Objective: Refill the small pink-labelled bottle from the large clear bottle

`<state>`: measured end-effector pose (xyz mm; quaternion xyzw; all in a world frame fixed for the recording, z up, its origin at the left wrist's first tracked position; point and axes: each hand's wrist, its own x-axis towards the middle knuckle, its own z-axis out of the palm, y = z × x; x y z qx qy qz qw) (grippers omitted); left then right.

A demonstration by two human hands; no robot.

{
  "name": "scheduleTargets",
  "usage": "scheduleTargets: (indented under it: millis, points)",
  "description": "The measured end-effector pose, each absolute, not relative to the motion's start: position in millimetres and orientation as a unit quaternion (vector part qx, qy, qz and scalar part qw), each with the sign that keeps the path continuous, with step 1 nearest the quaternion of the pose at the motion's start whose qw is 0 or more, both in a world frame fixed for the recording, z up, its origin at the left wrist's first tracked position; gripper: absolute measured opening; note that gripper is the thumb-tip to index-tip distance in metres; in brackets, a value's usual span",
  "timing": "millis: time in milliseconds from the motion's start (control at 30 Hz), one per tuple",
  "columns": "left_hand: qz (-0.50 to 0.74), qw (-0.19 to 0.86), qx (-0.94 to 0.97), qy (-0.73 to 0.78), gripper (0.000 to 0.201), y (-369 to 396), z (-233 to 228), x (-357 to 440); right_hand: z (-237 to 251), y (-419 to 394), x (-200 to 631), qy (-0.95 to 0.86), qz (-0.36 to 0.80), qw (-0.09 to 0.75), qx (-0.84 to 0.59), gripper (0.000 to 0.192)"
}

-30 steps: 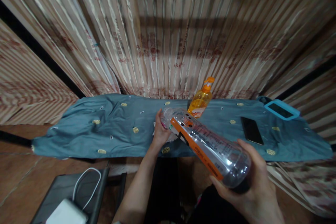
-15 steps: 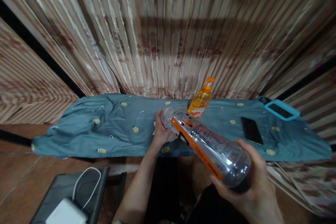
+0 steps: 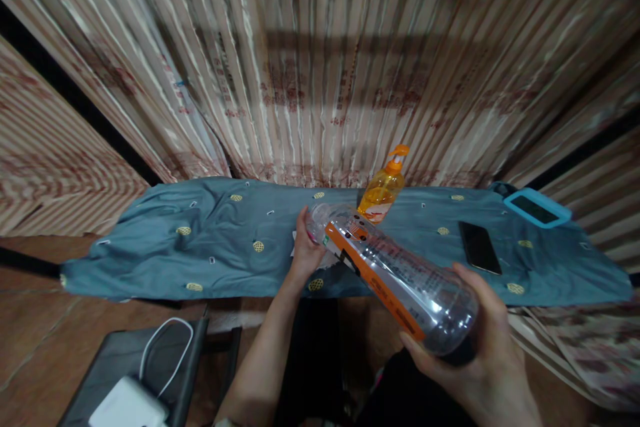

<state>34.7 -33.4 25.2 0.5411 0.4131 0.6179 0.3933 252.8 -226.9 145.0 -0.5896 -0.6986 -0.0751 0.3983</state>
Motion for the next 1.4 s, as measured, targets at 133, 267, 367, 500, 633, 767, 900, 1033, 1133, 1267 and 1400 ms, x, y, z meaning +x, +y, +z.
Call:
scheduleTargets:
  millis: [133,267,367,500,633,767,900,1033,1133,1267,1400]
  points:
    - [0.612,0.389,0.538,0.43,0.097,-31.7,21.7,33.4,143.8,-226.7,253.5,-0.702,-0.077,0.397,-0.586,0.098]
    - [0.609,0.381,0.543,0.435,0.093,-31.6,21.7,32.2,143.7,-226.7,251.3,-0.695,-0.067,0.408,-0.588,0.097]
    - [0.608,0.378,0.545,0.436,0.092,-32.0,22.4,32.2,143.2,-226.6,250.9,-0.693,-0.059,0.413,-0.588,0.097]
    - [0.608,0.385,0.543,0.432,0.093,-32.2,22.6,33.3,143.0,-226.0,252.6,-0.699,-0.064,0.409,-0.584,0.098]
    - [0.611,0.386,0.542,0.428,0.094,-32.4,22.8,33.2,143.8,-225.5,252.7,-0.698,-0.067,0.409,-0.585,0.097]
    - [0.609,0.39,0.546,0.423,0.097,-32.1,22.0,32.4,143.5,-226.2,251.6,-0.697,-0.056,0.409,-0.586,0.098]
    - [0.61,0.394,0.541,0.423,0.098,-31.1,19.8,32.6,144.3,-228.1,249.0,-0.684,-0.041,0.408,-0.603,0.096]
    - [0.611,0.387,0.542,0.428,0.095,-30.4,18.1,33.2,146.8,-229.0,246.2,-0.675,-0.024,0.418,-0.608,0.094]
    - [0.614,0.386,0.543,0.423,0.094,-30.0,16.9,33.5,147.6,-229.1,245.8,-0.676,-0.018,0.42,-0.606,0.092]
    - [0.619,0.384,0.545,0.415,0.092,-29.7,16.3,33.6,147.1,-229.9,246.4,-0.67,-0.012,0.417,-0.614,0.092]
    - [0.618,0.386,0.545,0.416,0.093,-30.0,17.7,33.1,146.5,-230.5,246.6,-0.668,-0.005,0.417,-0.617,0.094]
